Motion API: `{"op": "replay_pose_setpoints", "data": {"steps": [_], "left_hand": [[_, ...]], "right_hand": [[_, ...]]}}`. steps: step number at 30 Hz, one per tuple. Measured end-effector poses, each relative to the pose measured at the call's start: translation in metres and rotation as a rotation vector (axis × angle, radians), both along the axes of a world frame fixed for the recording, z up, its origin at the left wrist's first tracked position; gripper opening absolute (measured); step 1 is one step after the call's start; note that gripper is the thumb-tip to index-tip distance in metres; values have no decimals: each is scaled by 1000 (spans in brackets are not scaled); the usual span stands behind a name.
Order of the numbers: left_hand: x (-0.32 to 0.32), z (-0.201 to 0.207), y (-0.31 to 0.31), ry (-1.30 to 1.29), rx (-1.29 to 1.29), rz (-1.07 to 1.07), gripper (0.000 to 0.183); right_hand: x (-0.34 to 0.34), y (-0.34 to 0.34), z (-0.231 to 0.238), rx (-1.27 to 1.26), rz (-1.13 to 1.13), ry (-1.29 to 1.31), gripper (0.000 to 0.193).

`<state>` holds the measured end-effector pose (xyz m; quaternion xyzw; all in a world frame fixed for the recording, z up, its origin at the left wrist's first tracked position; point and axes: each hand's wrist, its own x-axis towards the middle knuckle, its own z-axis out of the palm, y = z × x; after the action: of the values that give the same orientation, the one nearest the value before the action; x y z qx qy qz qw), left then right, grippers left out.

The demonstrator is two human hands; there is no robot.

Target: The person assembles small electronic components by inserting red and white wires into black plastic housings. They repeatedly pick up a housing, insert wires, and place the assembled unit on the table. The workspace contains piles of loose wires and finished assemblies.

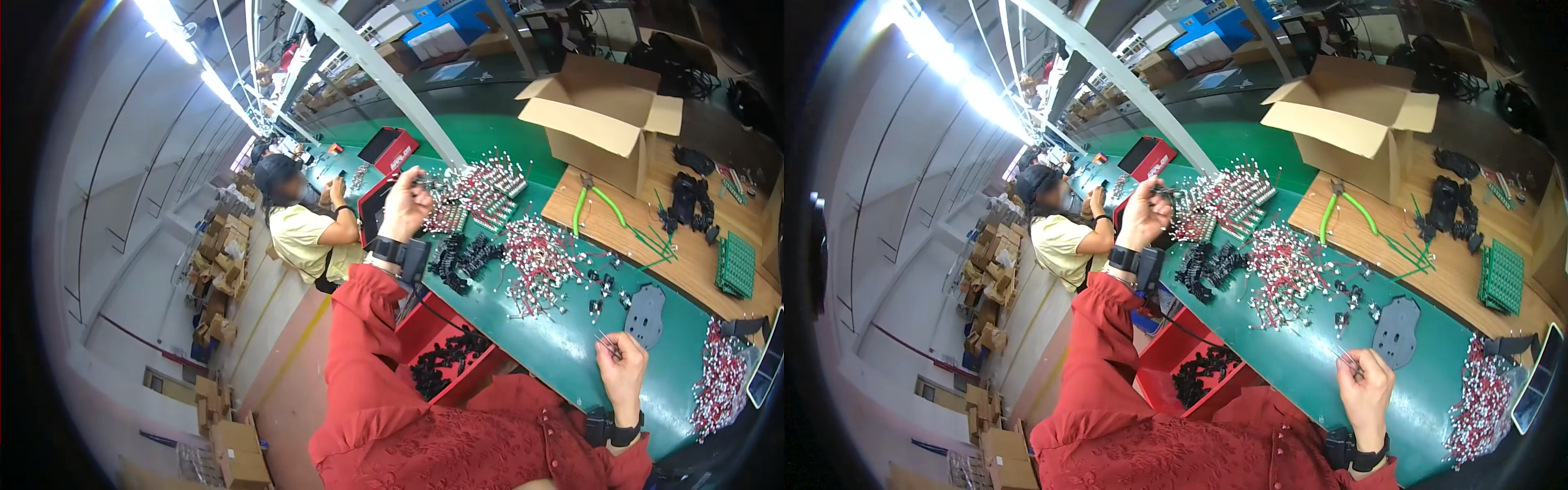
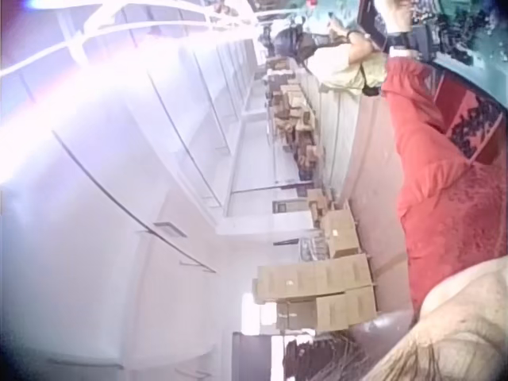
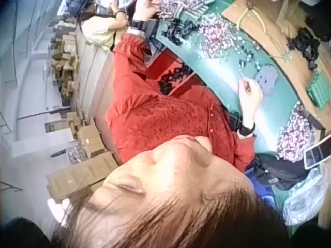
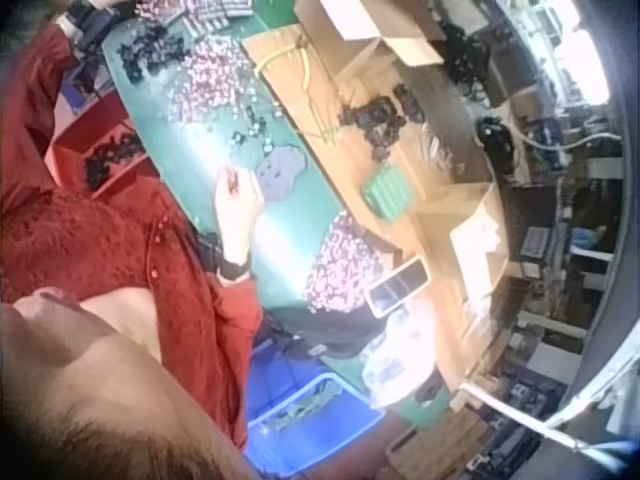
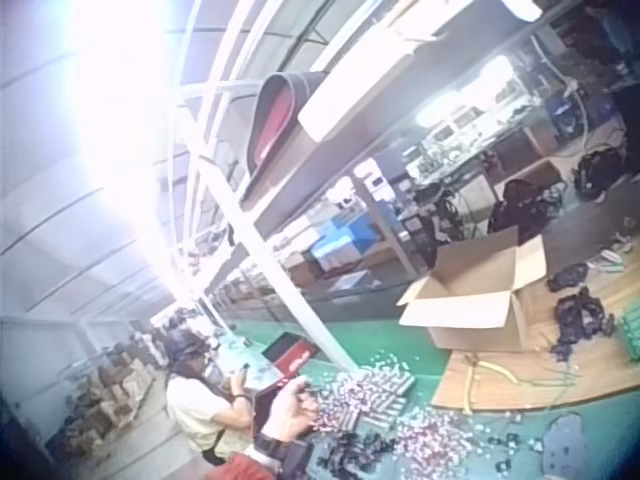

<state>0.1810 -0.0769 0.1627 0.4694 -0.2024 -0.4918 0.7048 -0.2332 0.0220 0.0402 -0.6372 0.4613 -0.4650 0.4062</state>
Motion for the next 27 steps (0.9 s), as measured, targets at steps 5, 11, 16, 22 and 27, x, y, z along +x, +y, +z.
{"op": "replay_pose_setpoints", "data": {"steps": [5, 11, 16, 22, 27], "left_hand": [[120, -19, -10, -76, 98, 335, 19], [179, -37, -16, -575, 545, 365, 88], [173, -24, -10, -940, 395, 273, 34], [-67, -2, 10, -1096, 32, -472, 35], [-198, -35, 26, -1573, -420, -938, 43]], "right_hand": [[1, -4, -4, 29, -40, 37, 8], [1, -5, -9, 32, -42, 122, 8], [3, -7, -5, 6, -44, 75, 8], [-4, -11, -4, 60, -190, -172, 6], [-11, -15, -7, 71, -165, -200, 6]]}}
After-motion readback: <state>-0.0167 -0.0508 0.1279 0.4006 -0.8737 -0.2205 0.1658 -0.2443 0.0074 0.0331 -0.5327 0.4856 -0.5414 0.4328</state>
